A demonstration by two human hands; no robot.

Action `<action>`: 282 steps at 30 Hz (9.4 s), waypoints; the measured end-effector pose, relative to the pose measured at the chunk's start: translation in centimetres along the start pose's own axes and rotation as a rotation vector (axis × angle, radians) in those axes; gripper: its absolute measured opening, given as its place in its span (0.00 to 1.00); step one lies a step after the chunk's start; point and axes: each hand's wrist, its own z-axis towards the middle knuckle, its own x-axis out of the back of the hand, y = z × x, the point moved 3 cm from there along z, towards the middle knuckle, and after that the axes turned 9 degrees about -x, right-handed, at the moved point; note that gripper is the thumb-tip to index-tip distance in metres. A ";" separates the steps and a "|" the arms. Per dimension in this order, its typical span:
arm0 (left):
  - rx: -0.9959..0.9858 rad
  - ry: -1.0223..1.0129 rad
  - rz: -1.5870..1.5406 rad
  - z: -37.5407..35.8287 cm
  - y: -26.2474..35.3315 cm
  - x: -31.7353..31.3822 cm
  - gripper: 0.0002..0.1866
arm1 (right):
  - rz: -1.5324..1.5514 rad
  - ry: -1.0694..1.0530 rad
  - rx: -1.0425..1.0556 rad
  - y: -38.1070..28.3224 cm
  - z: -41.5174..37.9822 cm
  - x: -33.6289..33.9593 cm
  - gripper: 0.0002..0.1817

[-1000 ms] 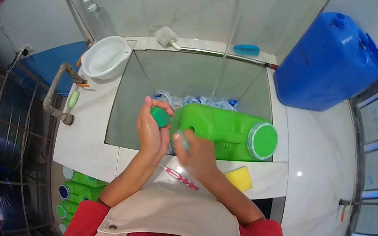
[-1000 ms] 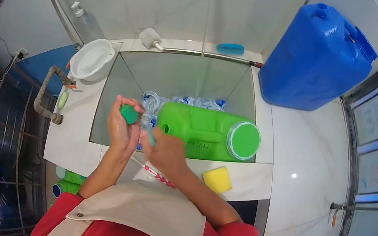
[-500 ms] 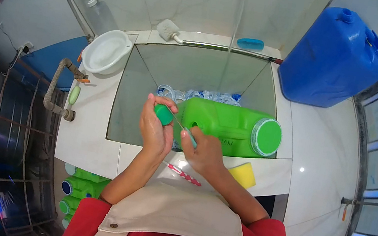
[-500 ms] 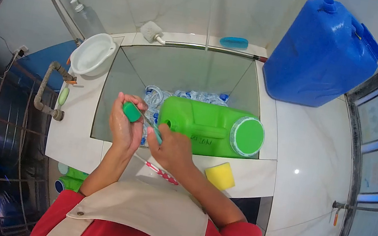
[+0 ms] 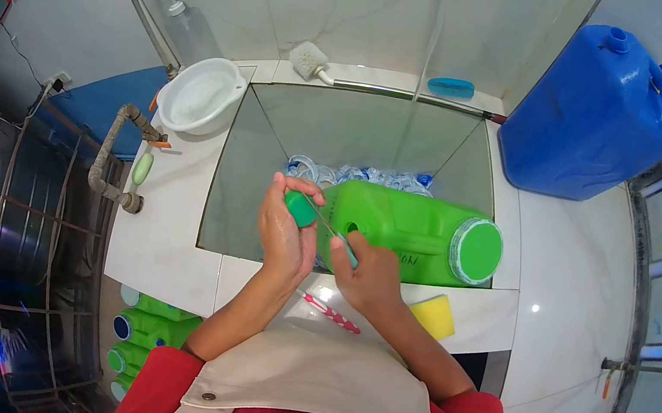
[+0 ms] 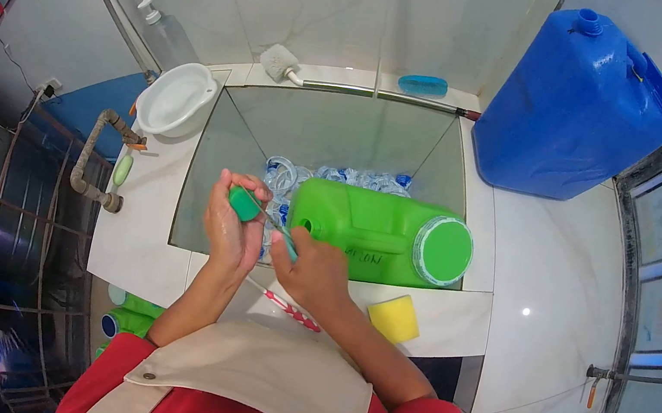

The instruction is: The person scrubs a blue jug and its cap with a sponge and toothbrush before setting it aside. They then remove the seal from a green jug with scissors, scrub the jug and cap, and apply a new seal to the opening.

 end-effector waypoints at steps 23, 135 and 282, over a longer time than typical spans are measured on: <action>0.302 0.028 -0.343 0.4 -0.2 -0.5 0.13 | 0.046 -0.135 0.004 -0.7 0.2 0.8 0.18; -0.121 -0.384 0.594 1.1 0.7 4.9 0.18 | 0.875 -0.873 -0.601 -1.3 -1.2 3.5 0.18; 0.015 -0.962 0.908 6.2 -9.9 5.7 0.20 | -0.514 -0.614 -0.090 2.9 4.6 5.8 0.19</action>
